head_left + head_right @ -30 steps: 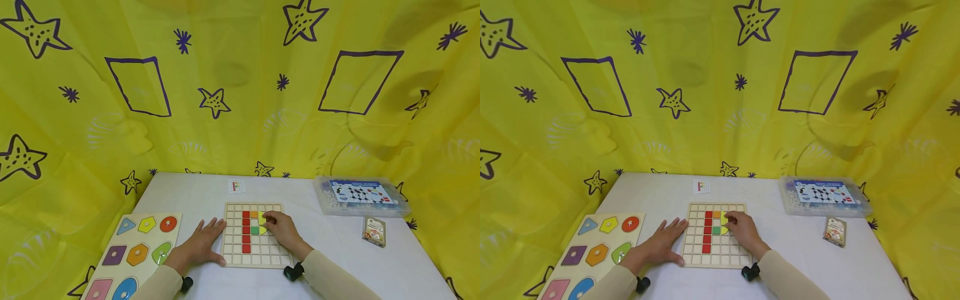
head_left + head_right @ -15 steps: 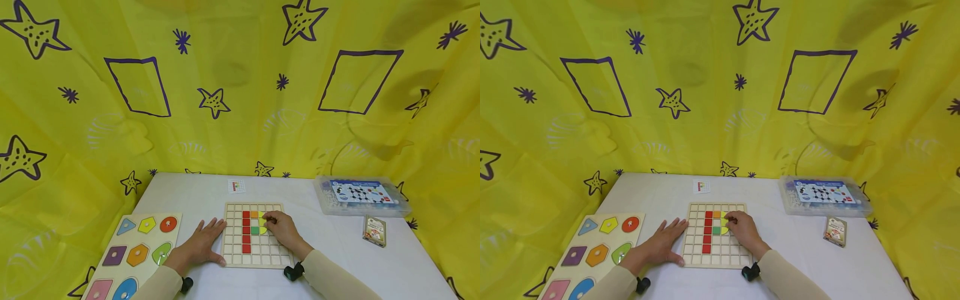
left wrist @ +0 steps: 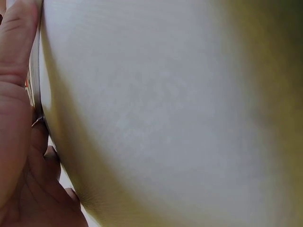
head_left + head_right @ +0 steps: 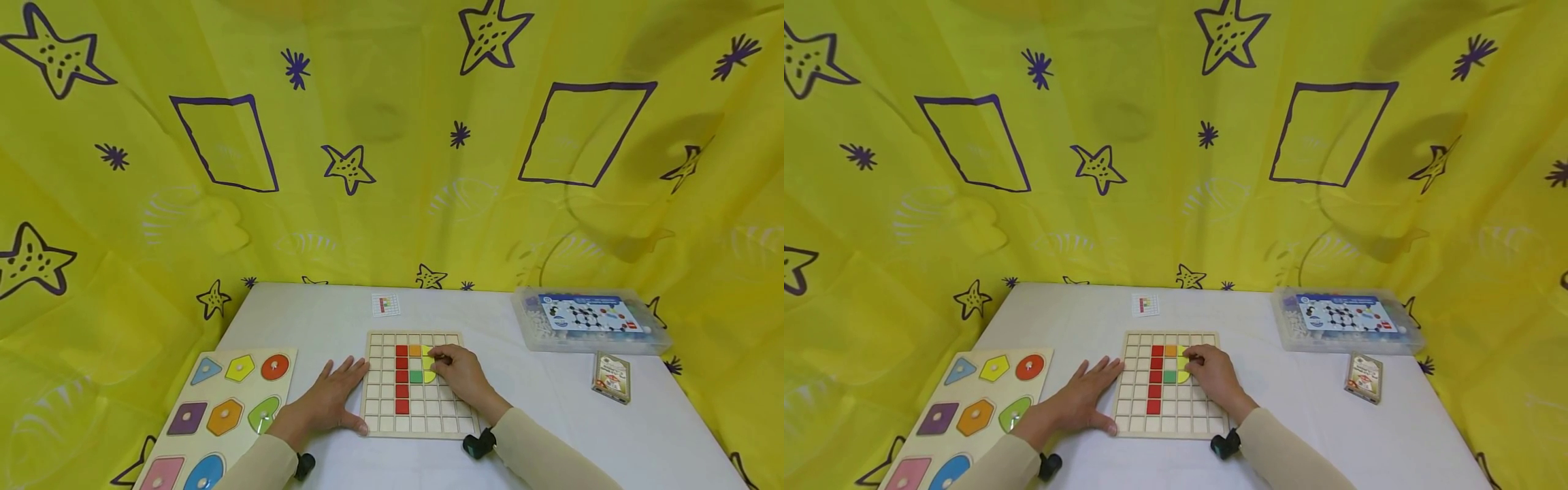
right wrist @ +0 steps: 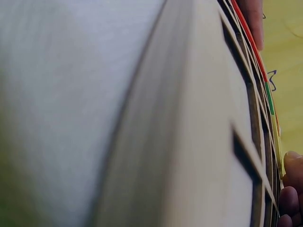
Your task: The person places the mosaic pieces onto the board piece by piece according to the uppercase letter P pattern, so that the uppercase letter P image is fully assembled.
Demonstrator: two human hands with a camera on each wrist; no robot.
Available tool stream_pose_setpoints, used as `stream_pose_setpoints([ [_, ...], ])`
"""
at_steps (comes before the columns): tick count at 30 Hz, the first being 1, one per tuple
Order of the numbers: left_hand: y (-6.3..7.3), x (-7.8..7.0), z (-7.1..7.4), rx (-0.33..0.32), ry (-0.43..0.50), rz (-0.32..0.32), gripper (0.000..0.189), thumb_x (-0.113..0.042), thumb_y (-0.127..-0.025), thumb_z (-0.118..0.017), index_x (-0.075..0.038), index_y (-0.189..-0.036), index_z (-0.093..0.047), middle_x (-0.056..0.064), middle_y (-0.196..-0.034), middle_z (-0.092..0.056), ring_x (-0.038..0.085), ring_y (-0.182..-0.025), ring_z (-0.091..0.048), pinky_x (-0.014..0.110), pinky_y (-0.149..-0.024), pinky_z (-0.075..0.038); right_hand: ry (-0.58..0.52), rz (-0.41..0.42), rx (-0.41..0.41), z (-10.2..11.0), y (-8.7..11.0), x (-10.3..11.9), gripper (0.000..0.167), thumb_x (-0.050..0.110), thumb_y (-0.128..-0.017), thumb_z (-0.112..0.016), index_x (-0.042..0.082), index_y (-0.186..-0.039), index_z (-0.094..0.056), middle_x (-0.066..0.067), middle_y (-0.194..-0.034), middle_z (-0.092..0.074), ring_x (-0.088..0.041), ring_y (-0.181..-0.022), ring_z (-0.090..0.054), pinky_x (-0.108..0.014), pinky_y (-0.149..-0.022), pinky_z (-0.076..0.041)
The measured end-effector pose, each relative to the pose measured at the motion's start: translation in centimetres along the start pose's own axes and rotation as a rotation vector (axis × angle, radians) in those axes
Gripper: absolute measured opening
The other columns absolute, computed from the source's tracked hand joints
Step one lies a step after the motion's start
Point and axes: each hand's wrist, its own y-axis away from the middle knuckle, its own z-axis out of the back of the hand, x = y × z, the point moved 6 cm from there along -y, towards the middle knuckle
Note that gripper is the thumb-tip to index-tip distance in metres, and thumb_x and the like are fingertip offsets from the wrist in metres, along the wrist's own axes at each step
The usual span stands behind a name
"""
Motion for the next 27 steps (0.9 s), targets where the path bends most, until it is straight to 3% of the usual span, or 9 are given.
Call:
stream_pose_setpoints([
  [19,-0.6,-0.2,-0.2,0.022,-0.018,-0.005,0.127,-0.063,-0.067,-0.09,-0.012,-0.167,-0.031,0.007,-0.173,-0.032,0.034,-0.163,-0.02,0.062,-0.132,-0.009,-0.139,-0.037,-0.049,1.3,0.0,-0.6,0.022,0.003,-0.095,-0.074,0.009,-0.115,-0.079,-0.003,-0.096,-0.068,-0.017,-0.088,-0.055,-0.023,-0.073,-0.048],
  [27,-0.3,-0.3,0.1,0.043,-0.02,0.007,0.126,-0.061,-0.067,-0.091,-0.01,-0.166,-0.032,0.009,-0.173,-0.032,0.036,-0.163,-0.021,0.063,-0.132,-0.011,-0.152,-0.051,-0.111,2.2,0.3,-0.9,0.025,0.008,-0.097,-0.075,0.005,-0.121,-0.076,-0.006,-0.102,-0.072,-0.017,-0.089,-0.057,-0.023,-0.072,-0.049],
])
